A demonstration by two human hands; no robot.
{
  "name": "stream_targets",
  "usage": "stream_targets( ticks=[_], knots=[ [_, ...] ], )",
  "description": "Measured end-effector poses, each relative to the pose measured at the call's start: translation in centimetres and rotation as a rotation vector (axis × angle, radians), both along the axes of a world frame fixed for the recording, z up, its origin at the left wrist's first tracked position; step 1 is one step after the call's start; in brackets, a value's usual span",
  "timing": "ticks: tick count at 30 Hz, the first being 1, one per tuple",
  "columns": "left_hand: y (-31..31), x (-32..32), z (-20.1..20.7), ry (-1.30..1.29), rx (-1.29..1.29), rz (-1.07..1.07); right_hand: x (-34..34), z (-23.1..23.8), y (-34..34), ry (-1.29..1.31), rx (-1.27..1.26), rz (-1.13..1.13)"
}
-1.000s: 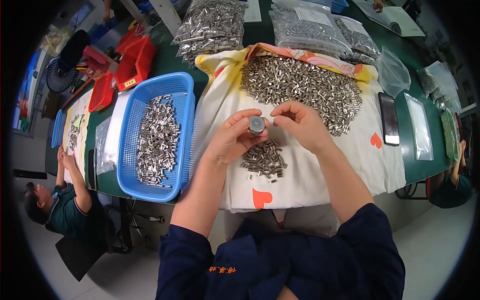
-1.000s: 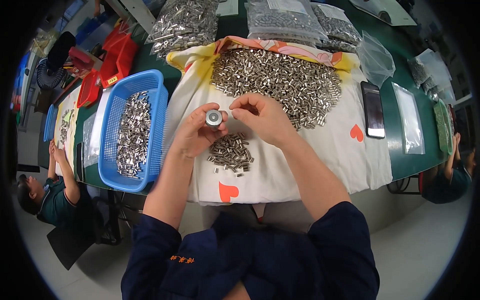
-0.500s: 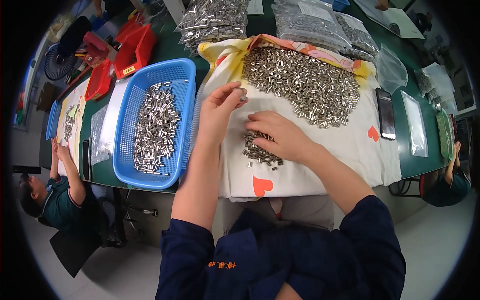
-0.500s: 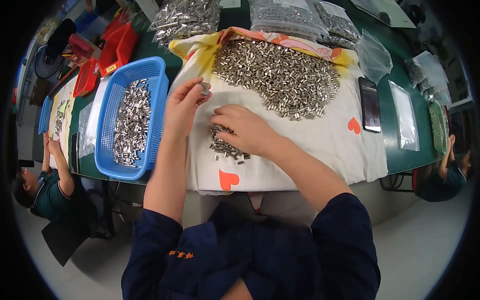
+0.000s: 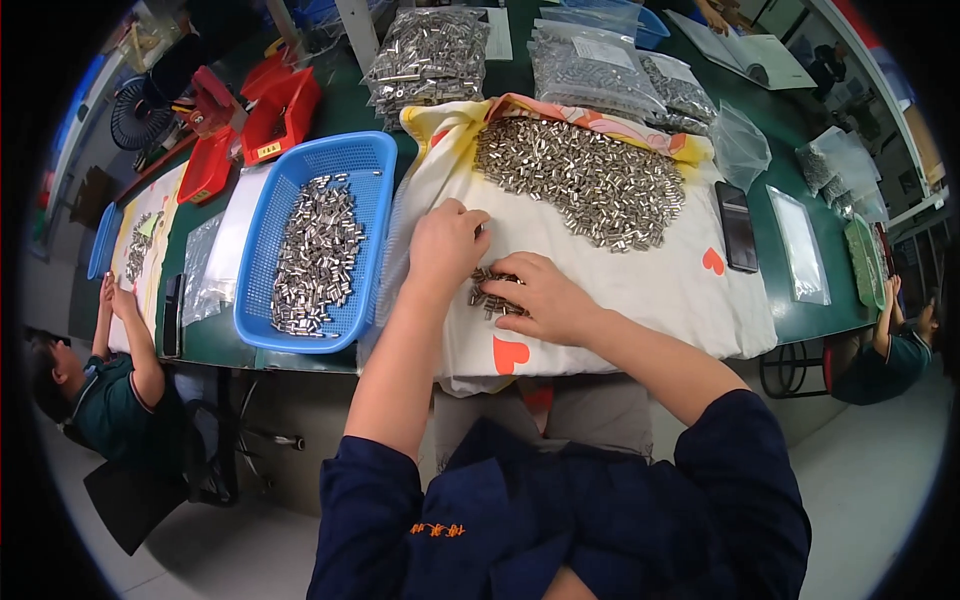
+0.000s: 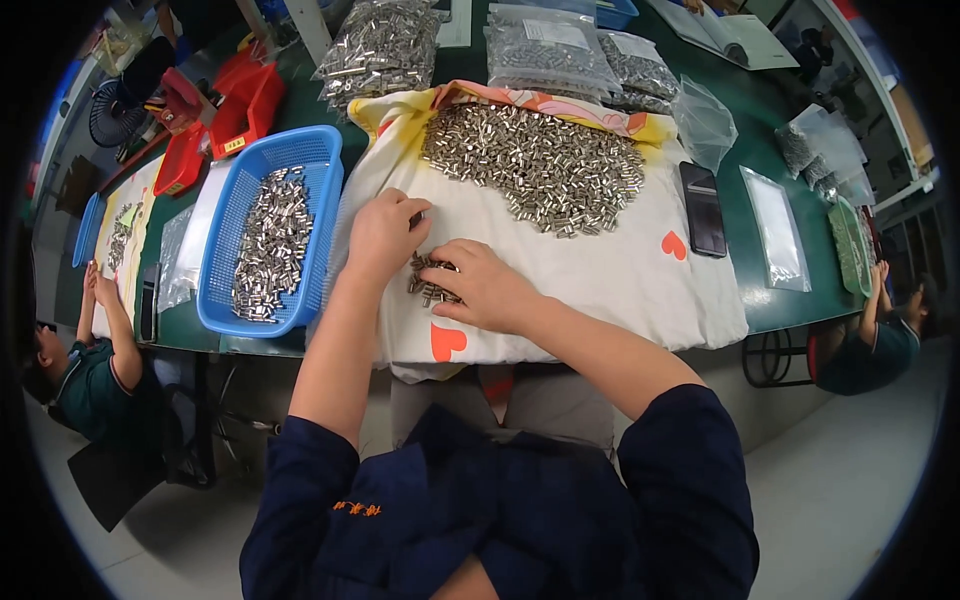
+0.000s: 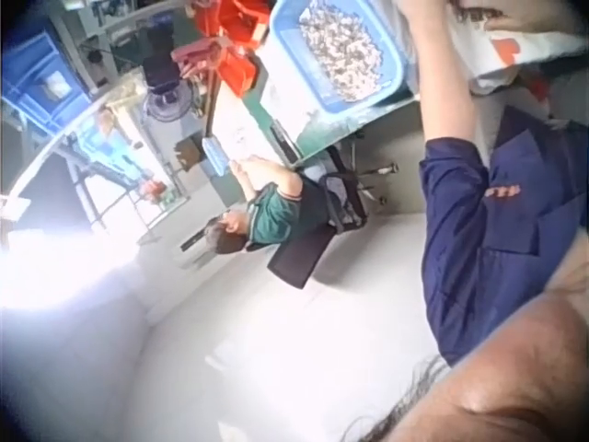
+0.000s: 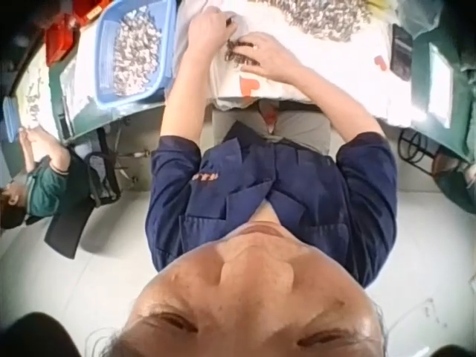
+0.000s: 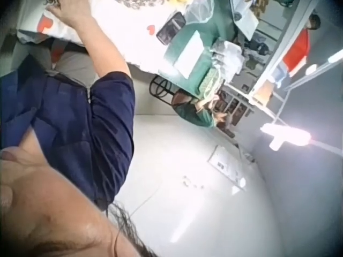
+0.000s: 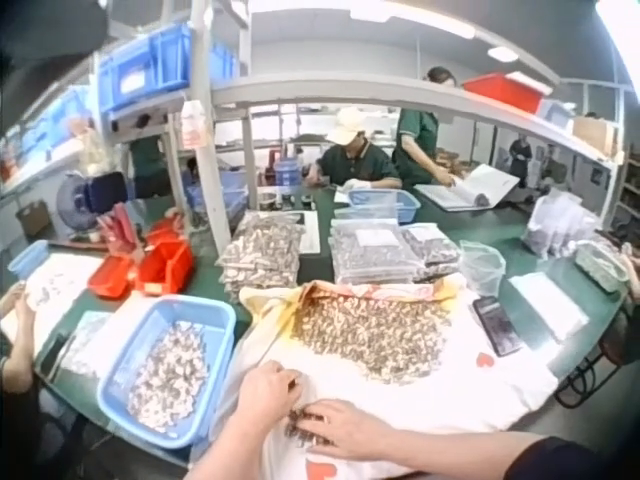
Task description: Inspecting and sorting small metal industrial components on a cloth-covered workbench.
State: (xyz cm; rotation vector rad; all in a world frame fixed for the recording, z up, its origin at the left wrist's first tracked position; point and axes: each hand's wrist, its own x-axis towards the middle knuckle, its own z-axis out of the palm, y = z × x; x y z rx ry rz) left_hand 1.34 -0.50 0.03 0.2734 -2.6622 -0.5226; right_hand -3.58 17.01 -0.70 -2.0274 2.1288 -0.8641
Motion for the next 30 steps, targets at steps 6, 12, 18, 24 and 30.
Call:
stream_targets(
  ticks=[6, 12, 18, 24, 30],
  knots=[
    [0.9, 1.2, 0.4, -0.052, -0.061, -0.014, 0.0, 0.4, 0.6, -0.007, -0.011, -0.006],
    [1.8, 2.8, 0.1, 0.000, -0.021, -0.025, 0.2, -0.3, 0.6, -0.003, -0.031, -0.032],
    [1.5, 2.9, -0.8, 0.131, 0.067, 0.012, 0.3, -0.3, 0.1, -0.011, 0.028, -0.002],
    [1.7, 2.7, -1.0, 0.212, 0.055, 0.003, 0.3, -0.8, 0.1, 0.055, -0.001, -0.020],
    [1.8, 3.2, -1.1, 0.216, 0.033, 0.013, 0.8, -0.6, 0.0, 0.145, 0.036, -0.024]
  ],
)
